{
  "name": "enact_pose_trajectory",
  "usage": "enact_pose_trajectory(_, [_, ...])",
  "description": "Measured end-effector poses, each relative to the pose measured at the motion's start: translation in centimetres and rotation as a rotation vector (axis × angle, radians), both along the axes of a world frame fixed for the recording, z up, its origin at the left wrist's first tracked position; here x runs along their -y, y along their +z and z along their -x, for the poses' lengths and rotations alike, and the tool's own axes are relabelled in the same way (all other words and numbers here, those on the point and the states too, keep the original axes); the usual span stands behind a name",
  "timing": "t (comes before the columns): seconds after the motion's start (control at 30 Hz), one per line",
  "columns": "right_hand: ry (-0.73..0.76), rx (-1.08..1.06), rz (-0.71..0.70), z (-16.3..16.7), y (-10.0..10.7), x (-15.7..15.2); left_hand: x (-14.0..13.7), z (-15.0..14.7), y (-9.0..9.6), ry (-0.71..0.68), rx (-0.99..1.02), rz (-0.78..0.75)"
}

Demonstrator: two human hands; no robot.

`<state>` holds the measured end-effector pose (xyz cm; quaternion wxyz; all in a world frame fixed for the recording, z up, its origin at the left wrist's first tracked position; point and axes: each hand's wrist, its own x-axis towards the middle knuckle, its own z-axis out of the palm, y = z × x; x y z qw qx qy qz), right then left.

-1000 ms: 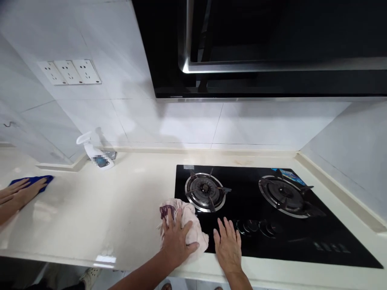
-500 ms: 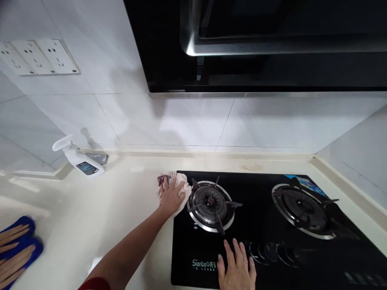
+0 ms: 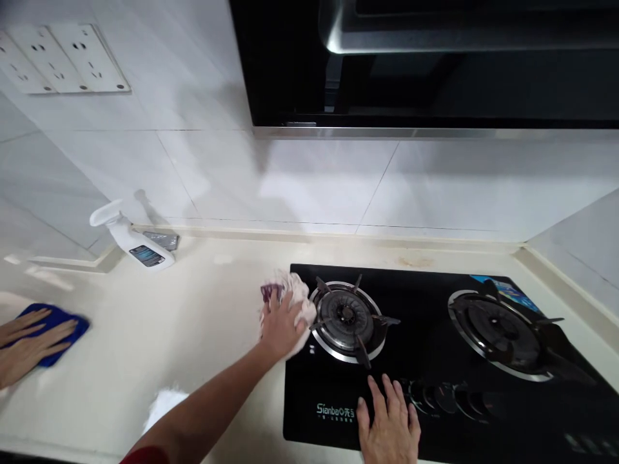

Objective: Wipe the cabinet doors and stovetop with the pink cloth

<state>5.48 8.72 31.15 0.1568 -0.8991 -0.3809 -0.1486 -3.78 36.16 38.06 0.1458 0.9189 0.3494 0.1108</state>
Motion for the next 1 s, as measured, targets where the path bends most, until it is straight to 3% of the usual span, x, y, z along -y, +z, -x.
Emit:
enact_pose_trajectory(0.13, [0.001, -0.041, -0.024, 0.1, -0.3, 0.0, 8.9, 8.9, -1.8, -0.151, 0.016, -0.017])
enact_pose_trajectory(0.23, [0.015, -0.030, -0.035, 0.1, -0.1, 0.0, 12.4, 11.8, -2.8, -0.198, 0.065, -0.027])
enact_pose_trajectory(0.3, [0.024, -0.012, -0.025, 0.1, 0.1, 0.1, 12.4, 11.3, -2.5, -0.164, 0.073, -0.017])
enact_pose_trajectory(0.57, [0.048, 0.062, -0.033, -0.1, 0.5, 0.3, 7.1, 4.6, -0.5, -0.081, 0.079, -0.015])
enact_pose_trajectory(0.73, [0.040, 0.050, -0.044, 0.2, 0.9, 0.1, 9.1, 6.8, -0.5, -0.074, 0.070, -0.003])
enact_pose_trajectory(0.87, [0.013, 0.033, -0.038, 0.2, 0.2, 0.3, 10.6, 9.9, -1.0, -0.179, 0.046, 0.065])
enact_pose_trajectory(1.0, [0.040, 0.042, 0.006, -0.7, -1.8, 1.0, 7.4, 9.4, -1.4, -0.089, 0.040, 0.030])
